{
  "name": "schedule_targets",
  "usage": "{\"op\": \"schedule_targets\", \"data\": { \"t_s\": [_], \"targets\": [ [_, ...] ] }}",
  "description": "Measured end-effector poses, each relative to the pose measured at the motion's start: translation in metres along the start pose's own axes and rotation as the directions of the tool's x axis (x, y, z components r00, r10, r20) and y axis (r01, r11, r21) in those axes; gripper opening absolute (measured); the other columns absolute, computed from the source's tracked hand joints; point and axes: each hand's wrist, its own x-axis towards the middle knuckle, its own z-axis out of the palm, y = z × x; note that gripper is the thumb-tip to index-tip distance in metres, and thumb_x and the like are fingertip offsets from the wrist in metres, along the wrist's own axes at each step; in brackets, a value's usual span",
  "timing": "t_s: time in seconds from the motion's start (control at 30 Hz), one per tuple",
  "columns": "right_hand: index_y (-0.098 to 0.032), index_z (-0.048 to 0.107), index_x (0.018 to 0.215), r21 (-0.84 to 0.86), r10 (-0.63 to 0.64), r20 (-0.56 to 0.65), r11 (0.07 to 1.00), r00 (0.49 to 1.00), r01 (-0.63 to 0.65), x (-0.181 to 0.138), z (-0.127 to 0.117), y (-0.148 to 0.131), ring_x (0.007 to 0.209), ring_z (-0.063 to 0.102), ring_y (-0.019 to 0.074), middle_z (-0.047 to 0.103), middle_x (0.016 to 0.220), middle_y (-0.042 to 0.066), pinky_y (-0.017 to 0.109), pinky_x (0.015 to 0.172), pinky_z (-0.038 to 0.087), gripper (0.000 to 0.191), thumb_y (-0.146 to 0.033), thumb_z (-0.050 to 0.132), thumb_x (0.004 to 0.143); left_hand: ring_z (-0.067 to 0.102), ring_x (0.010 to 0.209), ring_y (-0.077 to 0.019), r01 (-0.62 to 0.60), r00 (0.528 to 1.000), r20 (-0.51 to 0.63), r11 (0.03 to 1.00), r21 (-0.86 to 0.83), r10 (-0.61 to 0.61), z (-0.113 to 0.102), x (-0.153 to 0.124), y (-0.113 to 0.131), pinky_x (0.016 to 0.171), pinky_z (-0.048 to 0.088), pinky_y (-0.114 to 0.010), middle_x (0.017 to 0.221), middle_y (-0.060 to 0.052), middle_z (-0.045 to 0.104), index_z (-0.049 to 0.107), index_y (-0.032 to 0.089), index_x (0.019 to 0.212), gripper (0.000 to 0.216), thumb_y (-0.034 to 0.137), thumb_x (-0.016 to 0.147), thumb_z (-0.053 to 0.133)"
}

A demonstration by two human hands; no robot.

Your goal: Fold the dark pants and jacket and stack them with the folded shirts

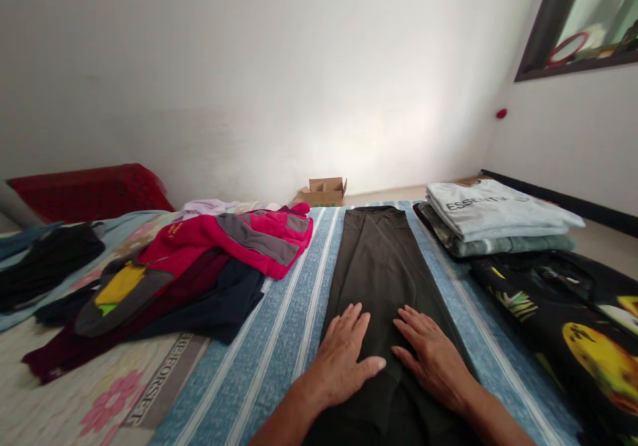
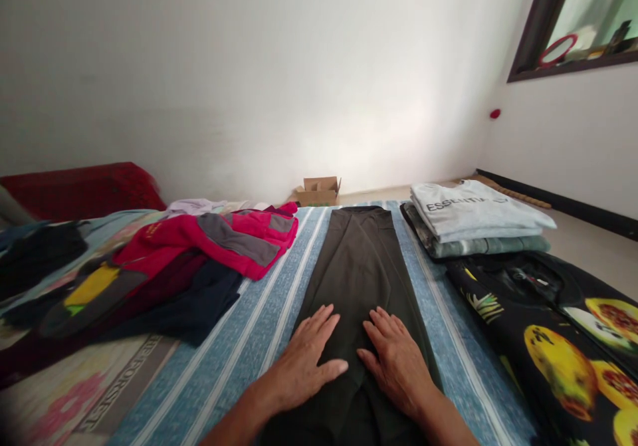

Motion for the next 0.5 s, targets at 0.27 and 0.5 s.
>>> {"op": "schedule_targets", "data": {
  "t_s": [0.27,0.5],
  "targets": [
    [-0.018,0.056,0.125,-0.006,-0.002,0.007,1.0,1.0,0.002,0.002,-0.002,-0.001,0.129,0.039,0.0266,0.049,0.135,0.01,0.045,0.105,0.036,0.044,-0.042,0.045,0.089,0.012,0.14,-0.0239,-0.006,0.999,-0.051,0.997,0.077,0.009,0.014,0.005,-0.009,0.113,0.018,-0.045,0.152,-0.01,0.019,0.031,0.016,0.141,0.064,0.049,0.087,0.043],
    [-0.015,0.058,0.122,0.01,-0.011,-0.008,1.0,1.0,0.011,0.001,-0.007,-0.002,0.127,0.042,0.0277,0.051,0.132,0.013,0.047,0.102,0.038,0.041,-0.036,0.049,0.088,0.024,0.137,-0.0253,-0.065,0.99,-0.125,0.996,0.059,0.072,0.016,0.001,-0.009,0.11,0.026,-0.047,0.147,-0.014,0.031,0.041,0.013,0.135,0.056,0.04,0.086,0.049]
  ]
}}
